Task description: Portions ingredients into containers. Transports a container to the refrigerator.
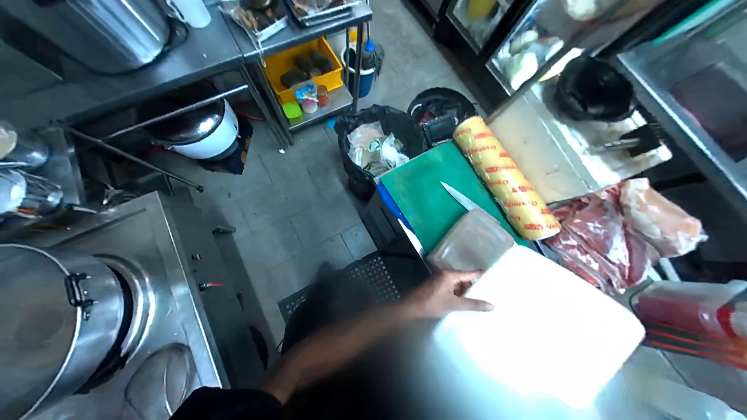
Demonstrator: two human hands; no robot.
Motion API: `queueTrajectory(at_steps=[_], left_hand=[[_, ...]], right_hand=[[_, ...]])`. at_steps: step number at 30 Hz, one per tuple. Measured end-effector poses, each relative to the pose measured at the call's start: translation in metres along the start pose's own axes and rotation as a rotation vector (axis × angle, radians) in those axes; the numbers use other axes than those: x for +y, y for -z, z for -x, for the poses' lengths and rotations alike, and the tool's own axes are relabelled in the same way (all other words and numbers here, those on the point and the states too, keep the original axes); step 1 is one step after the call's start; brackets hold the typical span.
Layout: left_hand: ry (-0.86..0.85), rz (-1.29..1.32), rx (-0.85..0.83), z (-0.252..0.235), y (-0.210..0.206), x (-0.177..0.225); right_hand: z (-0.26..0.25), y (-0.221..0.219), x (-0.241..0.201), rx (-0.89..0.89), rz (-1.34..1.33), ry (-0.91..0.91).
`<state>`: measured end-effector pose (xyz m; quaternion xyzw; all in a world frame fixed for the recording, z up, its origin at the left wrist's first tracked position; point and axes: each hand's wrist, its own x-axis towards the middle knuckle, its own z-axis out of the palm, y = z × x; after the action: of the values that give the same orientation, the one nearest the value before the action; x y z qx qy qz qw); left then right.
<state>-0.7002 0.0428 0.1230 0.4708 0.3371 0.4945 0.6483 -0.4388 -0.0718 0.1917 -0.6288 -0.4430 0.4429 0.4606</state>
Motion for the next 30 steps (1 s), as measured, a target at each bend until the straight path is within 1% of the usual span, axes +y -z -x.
queueTrajectory(at_steps=[2,3,5,7,9,11,13,16,18,20,22,23,25,27,29,30], left_hand=[[0.01,0.071,0.15,0.009,0.066,0.026],[0.021,0.071,0.208,0.011,0.103,0.04],[0.043,0.057,0.272,0.018,0.174,0.069],[0.098,0.03,0.281,0.025,0.237,0.096],[0.194,-0.039,0.267,0.026,0.292,0.113],[0.275,-0.117,0.275,0.019,0.339,0.12],[0.325,-0.124,0.351,0.006,0.382,0.121],[0.332,0.007,0.575,-0.03,0.438,0.125],[0.32,0.07,0.629,-0.059,0.474,0.134],[0.317,0.094,0.619,-0.085,0.509,0.14],[0.259,0.115,0.621,-0.113,0.546,0.149],[0.232,0.107,0.633,-0.122,0.564,0.157],[0.174,0.066,0.69,-0.139,0.598,0.175],[0.176,0.043,0.725,-0.152,0.623,0.194],[0.222,0.063,0.643,-0.166,0.646,0.208],[0.235,0.13,0.595,-0.175,0.656,0.211]], right_hand=[[-0.011,-0.086,-0.036,-0.05,-0.006,-0.021],[-0.017,-0.127,-0.045,-0.09,-0.054,-0.058],[-0.027,-0.199,-0.051,-0.17,-0.166,-0.171],[-0.037,-0.263,-0.058,-0.234,-0.226,-0.287],[-0.05,-0.323,-0.069,-0.215,-0.261,-0.404],[-0.074,-0.374,-0.077,-0.163,-0.282,-0.494],[-0.103,-0.414,-0.074,-0.175,-0.271,-0.525],[-0.152,-0.471,-0.078,-0.252,-0.229,-0.501],[-0.19,-0.51,-0.085,-0.277,-0.267,-0.475],[-0.235,-0.545,-0.083,-0.298,-0.298,-0.411],[-0.288,-0.582,-0.077,-0.38,-0.34,-0.298],[-0.31,-0.602,-0.081,-0.413,-0.349,-0.254],[-0.351,-0.643,-0.106,-0.466,-0.347,-0.188],[-0.389,-0.678,-0.134,-0.487,-0.339,-0.142],[-0.434,-0.713,-0.155,-0.487,-0.36,-0.109],[-0.457,-0.729,-0.162,-0.496,-0.379,-0.1]])
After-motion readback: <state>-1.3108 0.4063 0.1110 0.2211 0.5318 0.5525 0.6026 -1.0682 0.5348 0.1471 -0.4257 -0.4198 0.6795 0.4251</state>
